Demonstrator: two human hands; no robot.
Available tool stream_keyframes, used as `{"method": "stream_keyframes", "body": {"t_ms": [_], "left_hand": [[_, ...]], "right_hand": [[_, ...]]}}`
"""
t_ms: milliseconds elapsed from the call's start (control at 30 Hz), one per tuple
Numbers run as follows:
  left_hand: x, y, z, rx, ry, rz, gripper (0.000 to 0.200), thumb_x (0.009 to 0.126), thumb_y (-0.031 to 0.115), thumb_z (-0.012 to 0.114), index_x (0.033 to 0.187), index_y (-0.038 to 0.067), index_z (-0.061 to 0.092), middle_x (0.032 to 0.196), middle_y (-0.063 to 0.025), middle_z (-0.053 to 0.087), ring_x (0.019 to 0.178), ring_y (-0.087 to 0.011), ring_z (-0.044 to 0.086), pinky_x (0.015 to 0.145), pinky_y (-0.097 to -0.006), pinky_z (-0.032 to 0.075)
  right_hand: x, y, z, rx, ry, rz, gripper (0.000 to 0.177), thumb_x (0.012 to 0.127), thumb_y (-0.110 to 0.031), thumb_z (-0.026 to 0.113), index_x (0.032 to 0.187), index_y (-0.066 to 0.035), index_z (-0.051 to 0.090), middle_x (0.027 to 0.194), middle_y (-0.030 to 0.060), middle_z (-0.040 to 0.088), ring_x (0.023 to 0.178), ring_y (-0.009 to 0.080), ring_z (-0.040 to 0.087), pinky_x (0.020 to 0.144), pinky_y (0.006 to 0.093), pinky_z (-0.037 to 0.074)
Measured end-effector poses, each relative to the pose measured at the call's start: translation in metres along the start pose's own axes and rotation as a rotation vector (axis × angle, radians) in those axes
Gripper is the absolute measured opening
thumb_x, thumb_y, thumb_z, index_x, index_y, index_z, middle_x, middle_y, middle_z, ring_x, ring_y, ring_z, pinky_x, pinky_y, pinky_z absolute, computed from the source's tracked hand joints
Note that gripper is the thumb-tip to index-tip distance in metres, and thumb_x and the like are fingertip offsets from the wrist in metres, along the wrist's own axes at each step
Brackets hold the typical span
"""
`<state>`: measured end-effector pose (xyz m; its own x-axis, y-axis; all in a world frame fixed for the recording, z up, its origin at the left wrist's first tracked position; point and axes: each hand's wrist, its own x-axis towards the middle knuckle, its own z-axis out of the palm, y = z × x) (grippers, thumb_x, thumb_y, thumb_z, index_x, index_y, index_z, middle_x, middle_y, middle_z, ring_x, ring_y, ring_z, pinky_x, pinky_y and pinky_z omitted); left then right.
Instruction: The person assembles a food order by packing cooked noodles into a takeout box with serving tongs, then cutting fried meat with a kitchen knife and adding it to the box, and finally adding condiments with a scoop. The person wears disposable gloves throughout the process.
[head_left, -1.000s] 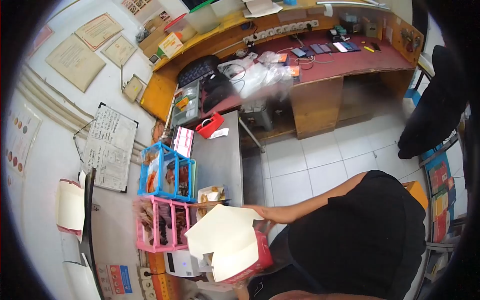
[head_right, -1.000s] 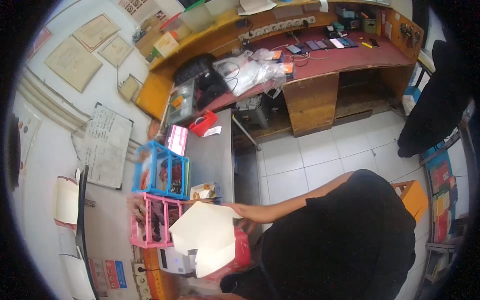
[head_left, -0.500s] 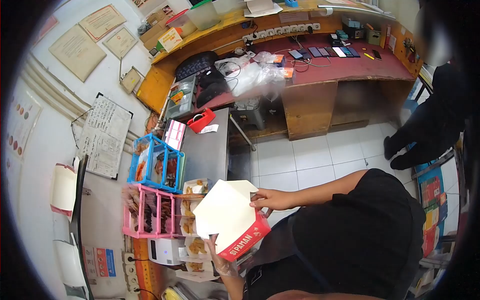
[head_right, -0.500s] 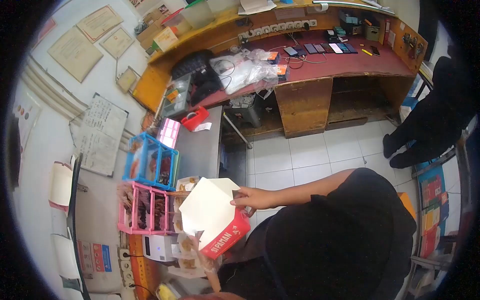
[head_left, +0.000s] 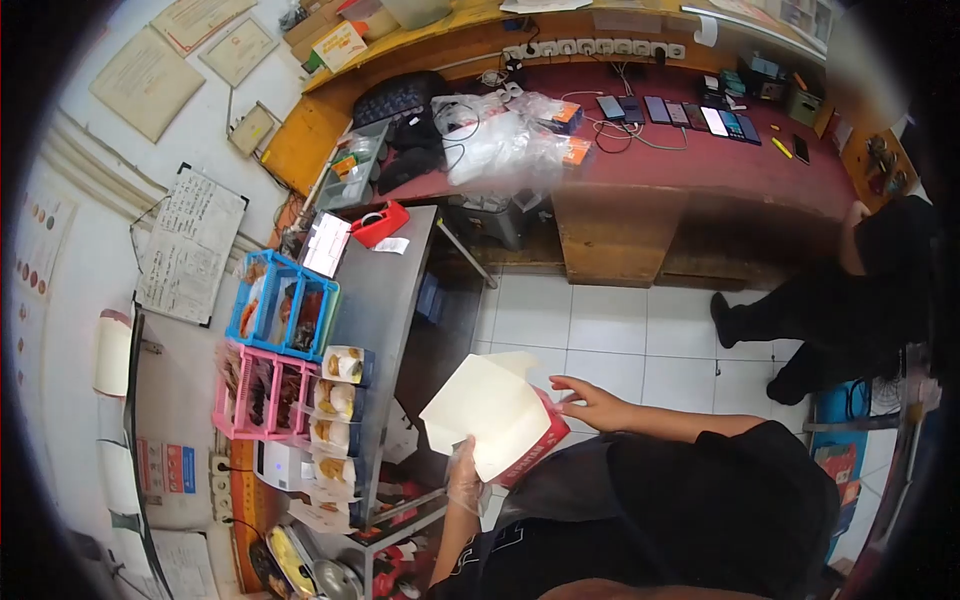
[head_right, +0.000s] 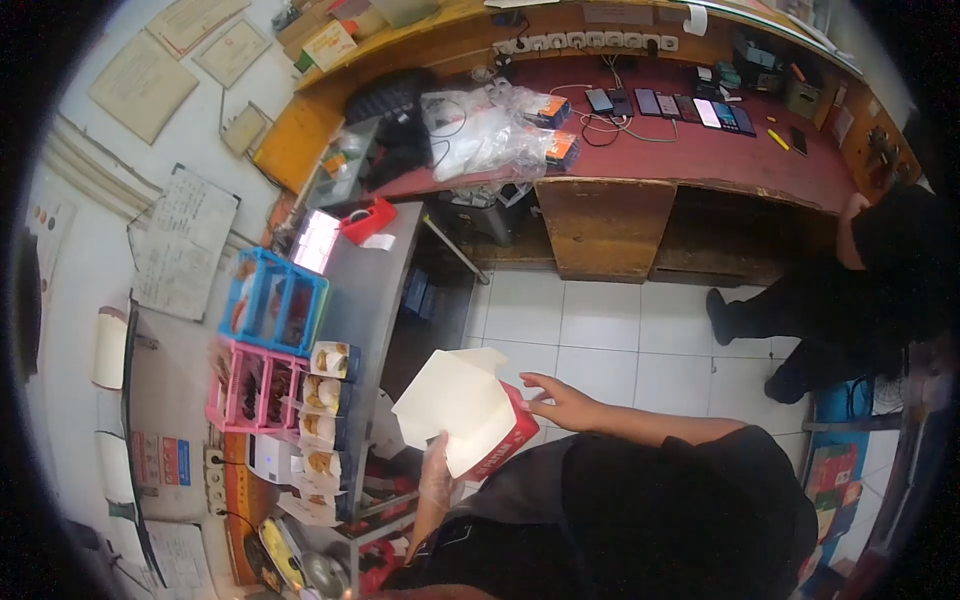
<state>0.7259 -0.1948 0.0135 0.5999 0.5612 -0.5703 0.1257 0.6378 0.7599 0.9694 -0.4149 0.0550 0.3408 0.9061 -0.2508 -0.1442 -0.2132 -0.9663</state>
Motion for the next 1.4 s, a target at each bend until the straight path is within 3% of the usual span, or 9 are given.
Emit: {"method": "stream_keyframes", "body": {"t_ms": [300,433,533,633,1067,1100,1167,1233,1400], "left_hand": [[-0.063,-0.012,0.003,0.799,0.332,0.504,0.041,0.106,0.030,0.046,0.106,-0.009,0.059,0.097,-0.0126,0.065,0.084,-0.0214,0.063,0.078,-0.0313,0.054],[-0.104,-0.048,-0.078,0.476,0.511,0.517,0.042,0.106,0.030,0.044,0.106,-0.009,0.057,0.095,-0.0129,0.064,0.082,-0.0216,0.062,0.076,-0.0320,0.055],[-0.134,-0.123,-0.249,1.590,0.697,0.658,0.039,0.106,0.029,0.042,0.111,-0.007,0.056,0.104,-0.0166,0.066,0.083,-0.0284,0.067,0.077,-0.0363,0.057],[-0.248,-0.129,-0.178,-0.316,0.791,0.375,0.038,0.106,0.028,0.041,0.114,-0.005,0.057,0.108,-0.0162,0.067,0.088,-0.0289,0.068,0.076,-0.0373,0.057],[-0.686,-0.381,-0.240,-0.868,1.256,0.967,0.051,0.108,0.039,0.037,0.131,-0.004,0.052,0.125,-0.0138,0.063,0.112,-0.0228,0.064,0.096,-0.0359,0.051],[-0.706,-0.380,-0.241,-0.902,1.255,1.017,0.052,0.108,0.040,0.037,0.132,-0.004,0.051,0.126,-0.0134,0.063,0.112,-0.0227,0.064,0.096,-0.0360,0.051],[-0.717,-0.371,-0.248,-1.052,1.175,1.056,0.054,0.107,0.043,0.038,0.138,-0.001,0.048,0.129,-0.0119,0.062,0.113,-0.0227,0.063,0.096,-0.0370,0.052],[-0.722,-0.385,-0.262,-1.077,1.123,1.065,0.055,0.107,0.043,0.038,0.140,0.000,0.047,0.131,-0.0118,0.061,0.116,-0.0228,0.062,0.098,-0.0373,0.050],[-0.748,-0.387,-0.336,-1.032,1.334,0.984,0.055,0.108,0.040,0.038,0.141,-0.003,0.043,0.135,-0.0154,0.057,0.121,-0.0240,0.058,0.103,-0.0365,0.047]], "right_hand": [[-0.013,0.011,-0.024,-0.389,-0.283,0.164,0.080,0.097,-0.064,0.047,0.149,-0.004,0.037,0.140,0.0193,0.053,0.116,0.0336,0.061,0.100,0.0405,0.046],[-0.022,0.001,-0.001,-0.536,-0.359,0.097,0.077,0.096,-0.063,0.048,0.145,-0.004,0.042,0.138,0.0197,0.054,0.117,0.0351,0.060,0.101,0.0423,0.046],[-0.031,0.006,0.036,-0.655,-0.456,0.069,0.073,0.096,-0.062,0.049,0.142,-0.005,0.046,0.135,0.0202,0.057,0.119,0.0358,0.058,0.102,0.0435,0.046],[-0.047,0.029,0.093,-0.759,-0.628,0.019,0.071,0.095,-0.060,0.052,0.139,-0.004,0.050,0.131,0.0202,0.060,0.121,0.0355,0.058,0.102,0.0436,0.046],[-0.107,0.215,0.398,-1.375,-1.370,-0.069,0.053,0.093,-0.046,0.059,0.130,-0.007,0.059,0.121,0.0182,0.067,0.116,0.0323,0.062,0.098,0.0431,0.048],[-0.055,0.316,0.367,-1.259,-1.477,-0.477,0.050,0.095,-0.047,0.056,0.121,-0.005,0.065,0.117,0.0201,0.068,0.115,0.0330,0.062,0.097,0.0444,0.049],[-0.048,0.259,0.382,-1.582,-1.394,0.106,0.054,0.095,-0.051,0.052,0.114,-0.003,0.069,0.116,0.0215,0.068,0.113,0.0357,0.062,0.097,0.0460,0.048],[-0.035,0.235,0.358,-1.579,-1.512,-0.347,0.054,0.095,-0.053,0.051,0.103,-0.004,0.072,0.104,0.0188,0.071,0.105,0.0378,0.064,0.096,0.0475,0.048],[0.011,0.248,0.423,-1.825,-1.672,-0.179,0.047,0.095,-0.046,0.050,0.098,-0.005,0.072,0.102,0.0182,0.071,0.105,0.0387,0.064,0.094,0.0486,0.049]]}}
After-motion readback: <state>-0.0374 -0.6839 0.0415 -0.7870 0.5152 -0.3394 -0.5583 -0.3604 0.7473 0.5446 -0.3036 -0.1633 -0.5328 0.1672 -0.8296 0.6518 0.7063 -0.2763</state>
